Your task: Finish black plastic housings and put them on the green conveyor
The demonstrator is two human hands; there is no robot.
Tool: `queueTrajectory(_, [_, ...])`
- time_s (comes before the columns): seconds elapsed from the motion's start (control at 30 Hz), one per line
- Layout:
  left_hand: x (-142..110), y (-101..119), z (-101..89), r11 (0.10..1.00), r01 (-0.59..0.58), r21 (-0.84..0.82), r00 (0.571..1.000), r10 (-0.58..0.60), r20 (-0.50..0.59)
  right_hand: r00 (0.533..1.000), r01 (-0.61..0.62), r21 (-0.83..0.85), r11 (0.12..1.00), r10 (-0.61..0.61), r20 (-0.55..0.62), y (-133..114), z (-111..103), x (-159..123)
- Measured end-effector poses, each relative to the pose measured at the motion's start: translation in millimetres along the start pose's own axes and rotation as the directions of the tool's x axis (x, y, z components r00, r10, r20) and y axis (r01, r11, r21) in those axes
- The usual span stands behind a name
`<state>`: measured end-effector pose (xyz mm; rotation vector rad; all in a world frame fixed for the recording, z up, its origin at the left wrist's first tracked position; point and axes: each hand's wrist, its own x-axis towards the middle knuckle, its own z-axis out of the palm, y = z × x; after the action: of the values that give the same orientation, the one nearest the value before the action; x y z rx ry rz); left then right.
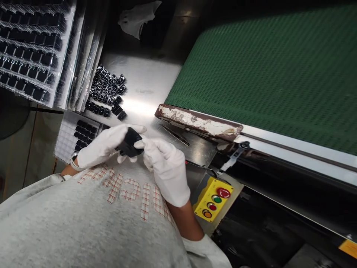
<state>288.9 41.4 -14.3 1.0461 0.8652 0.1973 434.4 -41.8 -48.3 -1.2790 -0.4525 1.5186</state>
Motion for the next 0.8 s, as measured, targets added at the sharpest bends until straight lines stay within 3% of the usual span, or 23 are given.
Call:
queueTrajectory(0.1, [10,-12,-0.3,0.973,-0.028,0.228,0.993,0.053,-0.103,1.0,0.0,-0.082,0.997,-0.002,-0.019,11,-3,10])
queueTrajectory(0.2, [26,-34,-10.1,0.852,-0.093,0.516,0.973,0.188,-0.135,0.997,0.016,-0.305,0.952,-0.038,-0.068,28,-5,25])
queueTrajectory(0.33, [58,-58,-38.9,0.548,0.23,0.804,0.946,0.07,-0.318,0.998,-0.002,-0.584,0.811,-0.034,-0.05,44,-12,37])
queueTrajectory(0.5, [105,-67,-65.5,0.391,0.411,0.824,0.89,0.024,-0.456,0.991,0.107,-0.71,0.696,-0.017,0.133,23,-33,26])
queueTrajectory(0.63, [129,-59,-65.0,0.404,0.45,0.796,0.861,0.039,-0.507,0.986,0.16,-0.77,0.618,-0.072,0.148,-1,-50,10])
queueTrajectory(0.8, [141,-45,-69.2,0.571,0.334,0.75,0.874,0.111,-0.473,0.985,0.155,-0.8,0.58,-0.028,0.171,2,-58,5])
